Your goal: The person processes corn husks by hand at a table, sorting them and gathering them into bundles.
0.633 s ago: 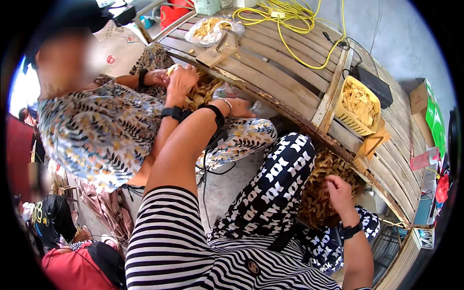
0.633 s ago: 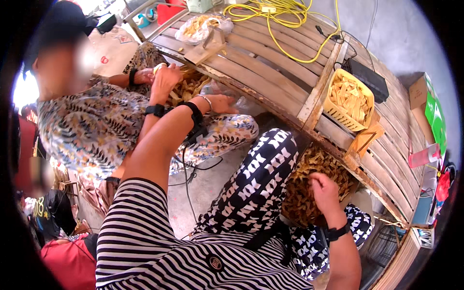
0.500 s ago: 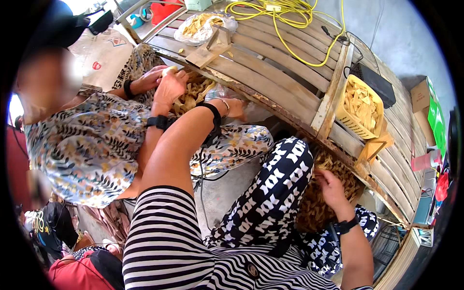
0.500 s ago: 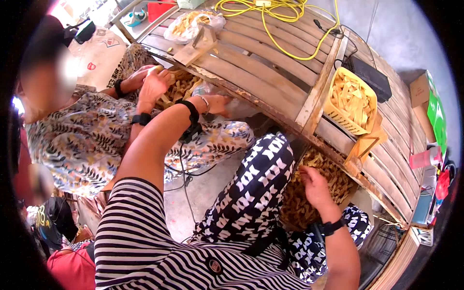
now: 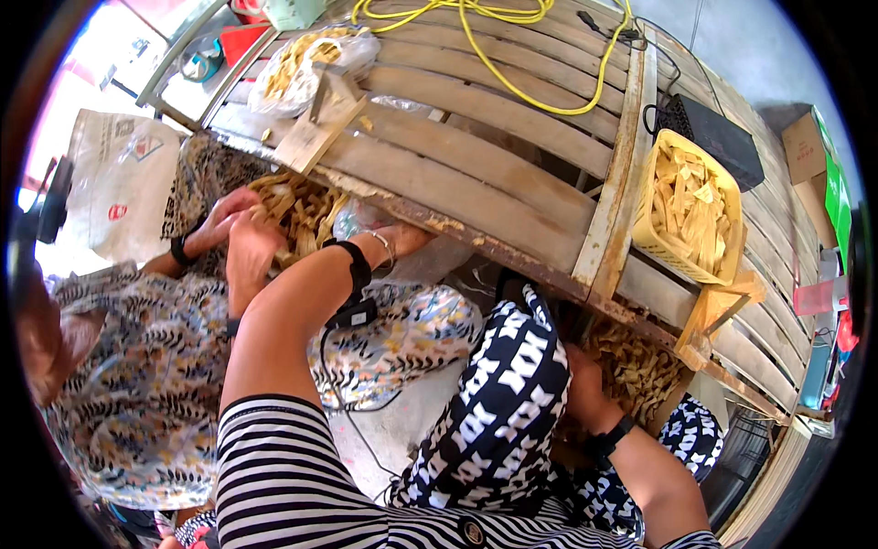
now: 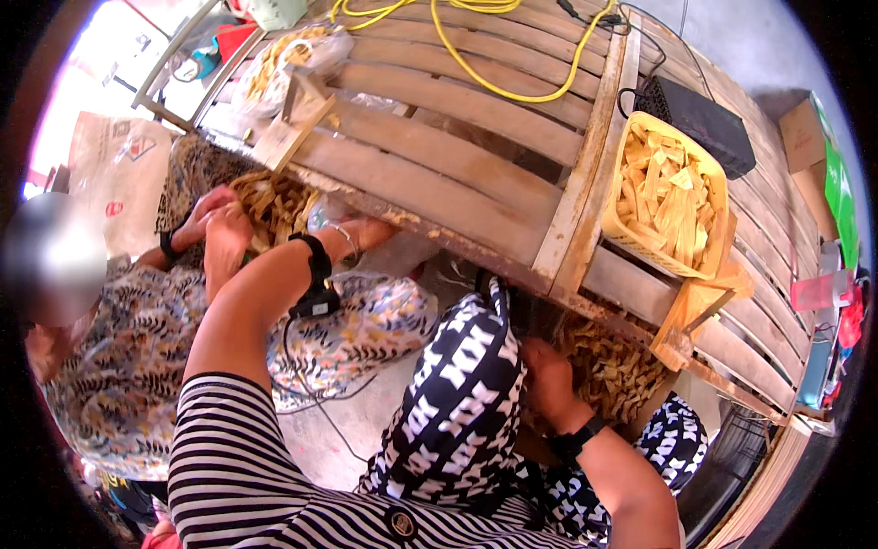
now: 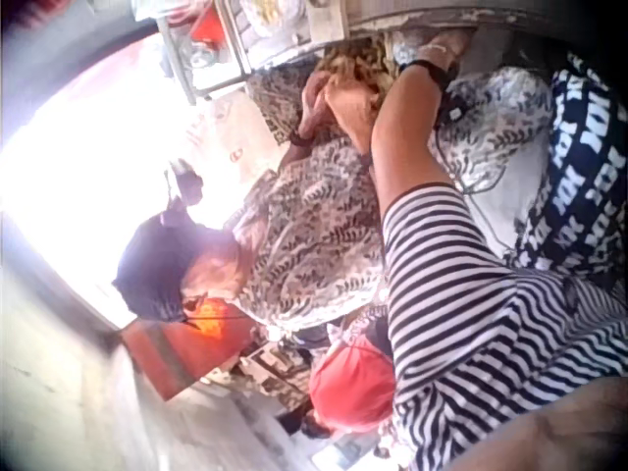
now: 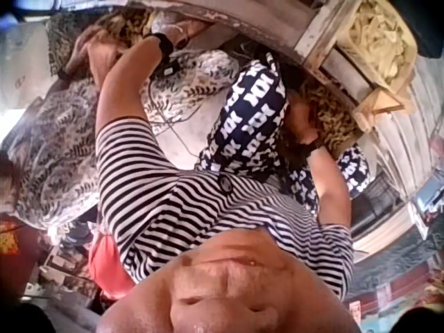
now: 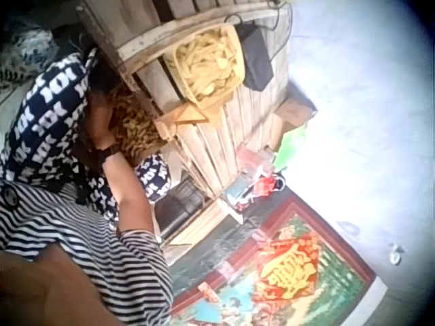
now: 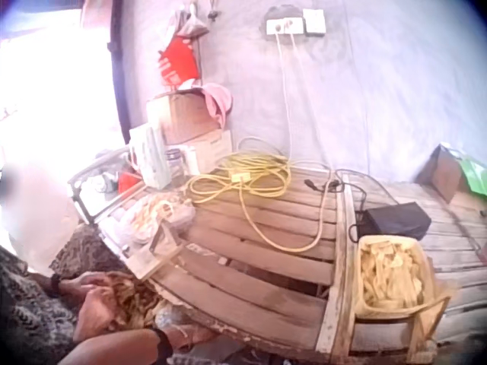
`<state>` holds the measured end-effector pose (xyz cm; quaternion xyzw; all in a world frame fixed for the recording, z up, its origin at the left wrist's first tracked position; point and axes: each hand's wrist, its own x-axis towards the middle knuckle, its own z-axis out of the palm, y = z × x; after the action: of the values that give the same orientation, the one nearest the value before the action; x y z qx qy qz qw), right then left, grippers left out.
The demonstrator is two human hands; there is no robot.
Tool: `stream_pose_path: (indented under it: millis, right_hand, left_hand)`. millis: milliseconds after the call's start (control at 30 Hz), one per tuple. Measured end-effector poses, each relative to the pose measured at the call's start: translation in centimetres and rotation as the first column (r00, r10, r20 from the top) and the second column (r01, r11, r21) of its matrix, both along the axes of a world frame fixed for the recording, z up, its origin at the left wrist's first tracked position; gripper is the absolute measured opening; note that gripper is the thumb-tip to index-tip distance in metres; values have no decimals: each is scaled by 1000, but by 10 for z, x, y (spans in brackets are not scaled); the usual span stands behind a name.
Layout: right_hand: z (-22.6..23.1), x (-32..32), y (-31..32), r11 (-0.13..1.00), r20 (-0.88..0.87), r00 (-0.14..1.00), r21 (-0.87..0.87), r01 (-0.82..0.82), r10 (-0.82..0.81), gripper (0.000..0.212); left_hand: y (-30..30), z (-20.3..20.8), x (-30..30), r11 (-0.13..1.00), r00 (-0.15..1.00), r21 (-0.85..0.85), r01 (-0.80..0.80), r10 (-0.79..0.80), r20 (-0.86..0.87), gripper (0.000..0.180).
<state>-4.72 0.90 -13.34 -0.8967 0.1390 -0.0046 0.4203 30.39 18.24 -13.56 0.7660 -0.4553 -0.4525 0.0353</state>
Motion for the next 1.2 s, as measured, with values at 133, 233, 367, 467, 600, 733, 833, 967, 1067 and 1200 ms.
stream_pose_path:
  millis: [133,233,367,467,600,733,833,967,1067,1200]
  right_hand:
    - [-4,4,-3,996,42,998,-69,-53,56,33]
    - [-8,5,-6,988,21,996,-133,-84,87,30]
    - [-8,8,-9,985,-14,994,-134,-111,110,30]
    - [-21,4,-10,978,-53,988,-147,-150,143,35]
    - [-21,7,-9,981,-81,987,-128,-147,137,31]
    - [-20,10,-10,990,-78,990,-75,-121,115,28]
    - [-19,10,-9,990,-84,990,-68,-122,116,27]
    - [-24,8,-8,984,-78,986,-95,-151,144,26]
    - [-32,3,-6,988,-21,991,-71,-134,133,25]
    - [-21,13,-8,994,11,996,-56,-89,90,19]
  left_hand:
    - [-1,-15,15,997,999,68,-20,17,38,57]
    - [-6,-32,14,995,997,99,-31,24,69,57]
    - [-14,-56,6,990,993,131,-56,42,109,56]
    - [-16,-65,9,986,990,150,-71,51,131,56]
    - [-17,-68,14,982,987,166,-88,63,149,55]
    - [-17,-69,16,977,984,191,-96,65,167,55]
    - [-12,-70,18,975,983,195,-105,72,172,54]
    - [-10,-71,22,978,980,181,-108,74,182,54]
    - [-1,-66,21,975,975,178,-135,99,199,53]
    - [7,-64,22,971,967,171,-165,125,222,53]
